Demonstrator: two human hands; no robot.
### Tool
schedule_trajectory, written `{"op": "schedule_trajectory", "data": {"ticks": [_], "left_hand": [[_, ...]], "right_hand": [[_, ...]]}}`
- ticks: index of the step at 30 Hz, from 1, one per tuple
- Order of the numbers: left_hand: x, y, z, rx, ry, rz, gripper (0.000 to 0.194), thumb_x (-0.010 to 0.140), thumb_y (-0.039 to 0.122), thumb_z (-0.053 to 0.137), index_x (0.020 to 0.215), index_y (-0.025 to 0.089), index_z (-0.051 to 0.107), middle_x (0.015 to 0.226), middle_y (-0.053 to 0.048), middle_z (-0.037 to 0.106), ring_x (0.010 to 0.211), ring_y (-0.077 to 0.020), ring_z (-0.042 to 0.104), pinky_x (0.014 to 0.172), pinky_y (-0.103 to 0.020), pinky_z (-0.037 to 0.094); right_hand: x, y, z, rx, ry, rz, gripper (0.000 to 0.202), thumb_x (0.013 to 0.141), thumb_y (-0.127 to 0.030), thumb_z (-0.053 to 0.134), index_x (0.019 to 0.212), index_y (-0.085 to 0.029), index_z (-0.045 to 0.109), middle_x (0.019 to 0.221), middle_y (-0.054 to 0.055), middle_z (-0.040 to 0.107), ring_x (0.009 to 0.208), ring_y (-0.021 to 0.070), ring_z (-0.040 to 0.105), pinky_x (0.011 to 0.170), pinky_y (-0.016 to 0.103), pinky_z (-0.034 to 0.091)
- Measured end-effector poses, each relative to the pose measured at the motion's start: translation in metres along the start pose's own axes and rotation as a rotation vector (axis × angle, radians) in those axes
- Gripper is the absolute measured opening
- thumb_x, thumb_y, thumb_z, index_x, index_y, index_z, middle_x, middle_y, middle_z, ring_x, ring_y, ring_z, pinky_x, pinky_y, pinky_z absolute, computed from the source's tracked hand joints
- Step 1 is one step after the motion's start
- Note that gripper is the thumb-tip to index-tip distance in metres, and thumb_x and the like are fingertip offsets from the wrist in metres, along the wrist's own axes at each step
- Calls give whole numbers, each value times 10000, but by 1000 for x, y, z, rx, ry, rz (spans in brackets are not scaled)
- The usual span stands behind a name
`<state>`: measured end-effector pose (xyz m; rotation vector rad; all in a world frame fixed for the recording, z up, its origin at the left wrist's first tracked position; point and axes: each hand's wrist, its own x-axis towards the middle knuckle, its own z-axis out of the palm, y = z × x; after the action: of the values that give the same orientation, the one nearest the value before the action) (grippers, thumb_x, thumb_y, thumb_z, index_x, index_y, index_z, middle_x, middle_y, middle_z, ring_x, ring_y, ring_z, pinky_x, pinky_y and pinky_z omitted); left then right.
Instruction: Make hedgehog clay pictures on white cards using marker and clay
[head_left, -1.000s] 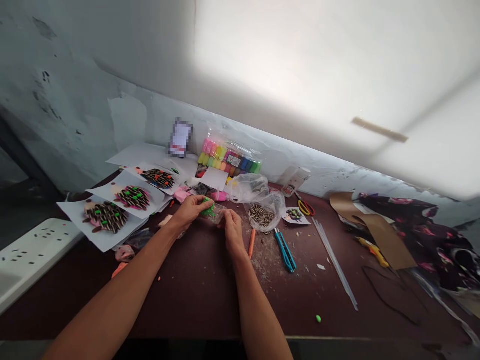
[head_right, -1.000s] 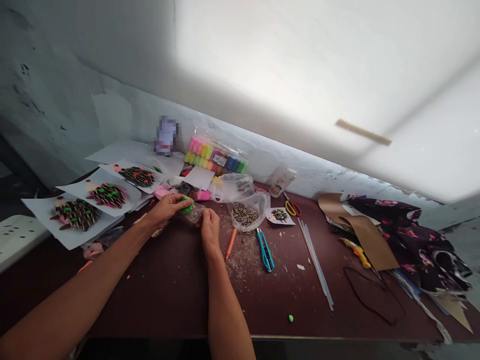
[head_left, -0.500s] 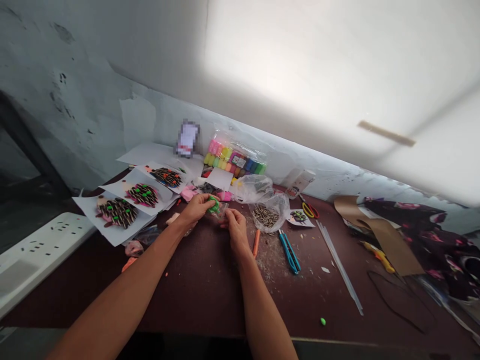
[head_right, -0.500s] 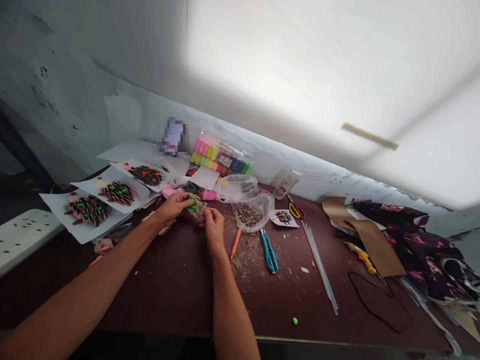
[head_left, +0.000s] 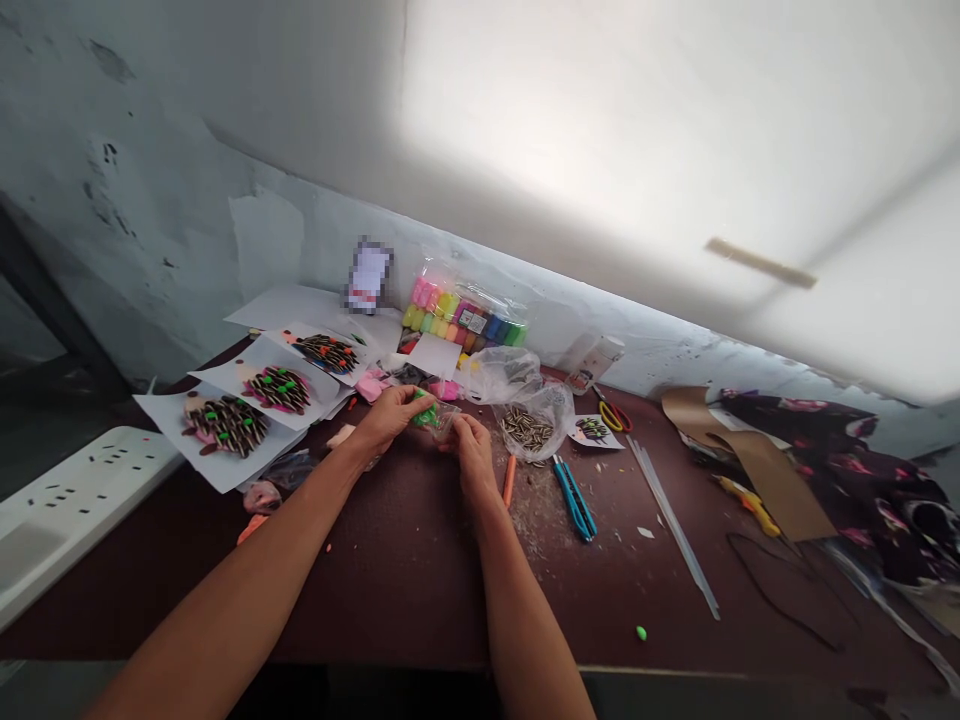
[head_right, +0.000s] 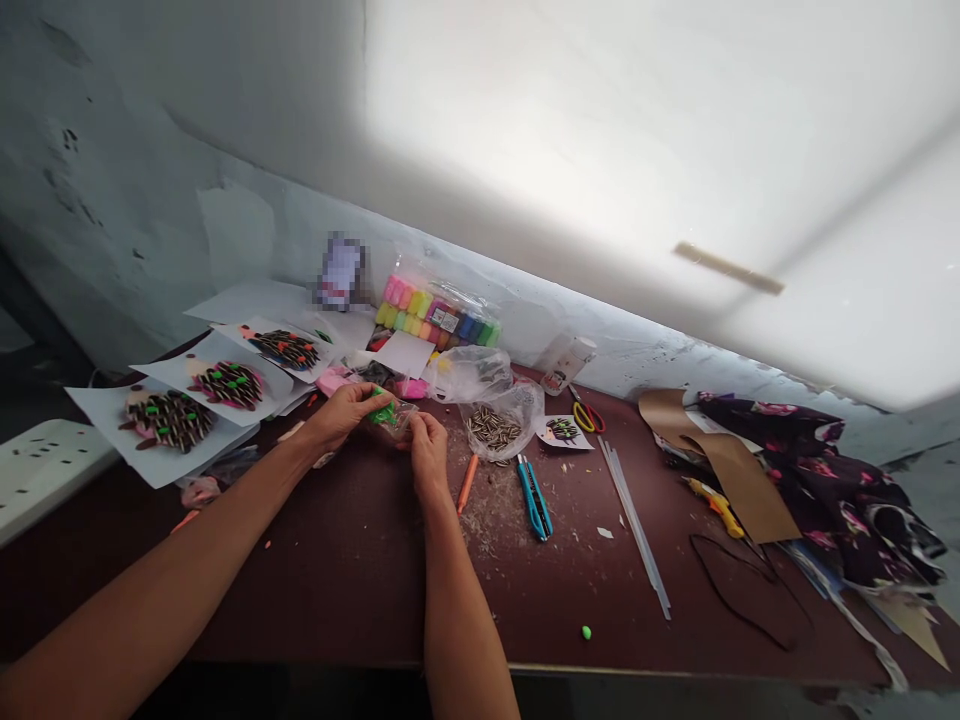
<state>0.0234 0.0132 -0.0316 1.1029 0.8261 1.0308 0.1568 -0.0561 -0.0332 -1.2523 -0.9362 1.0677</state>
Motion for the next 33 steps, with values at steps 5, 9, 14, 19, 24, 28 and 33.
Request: {"op": "schedule_trajectory", "data": {"ticks": [5, 9, 14, 19, 24, 28, 33], "left_hand": [[-2, 5, 0, -36, 32, -39, 482, 474, 485, 857, 697, 124, 628, 602, 33, 616, 532, -89, 532, 520, -209, 420], [-6, 10, 1, -31, 20, -88, 466, 492, 476, 855, 703, 125, 633, 618, 29, 617, 537, -98, 546, 492, -214, 450], [-9, 13, -2, -43, -70, -161, 440, 558, 464, 837, 786, 122, 681, 713, -14, 672, 612, -121, 591, 529, -240, 518], [-8, 13, -10, -37, -152, -185, 453, 534, 383, 868, 871, 128, 705, 844, -43, 714, 689, -131, 623, 596, -253, 558], [-6, 9, -11, 9, -94, -174, 433, 538, 360, 863, 854, 115, 697, 733, -13, 684, 646, -123, 610, 561, -237, 545], [-3, 5, -8, 42, -56, -159, 402, 603, 354, 829, 891, 124, 667, 764, -20, 694, 641, -139, 635, 532, -246, 540], [5, 0, -12, 282, 156, -79, 189, 826, 306, 616, 917, 141, 612, 785, -39, 695, 540, -122, 626, 524, -249, 514]], "right_hand": [[1, 2, 2, 2, -20, -5, 254, 740, -433, 628, 796, -188, 664, 687, -17, 629, 581, 121, 569, 502, 208, 451], [1, 4, 3, -21, -19, -10, 243, 720, -417, 660, 785, -183, 651, 651, -33, 597, 533, 104, 536, 477, 203, 427], [2, 6, -1, -16, 22, -1, 240, 744, -423, 615, 792, -188, 633, 686, -28, 618, 520, 96, 530, 470, 200, 415], [3, 9, -5, -47, 63, 14, 222, 753, -403, 595, 785, -184, 621, 685, -22, 616, 512, 94, 523, 455, 192, 409], [4, 8, -3, -60, 42, 39, 284, 787, -462, 574, 762, -180, 600, 650, -11, 597, 476, 115, 541, 428, 218, 416], [4, 7, -3, -173, -1, 6, 231, 688, -390, 658, 680, -186, 551, 559, -53, 529, 430, 90, 494, 392, 186, 358], [5, 0, -11, -69, 186, -123, 221, 739, -407, 578, 750, -188, 554, 653, -41, 562, 504, 81, 519, 445, 172, 401]]}}
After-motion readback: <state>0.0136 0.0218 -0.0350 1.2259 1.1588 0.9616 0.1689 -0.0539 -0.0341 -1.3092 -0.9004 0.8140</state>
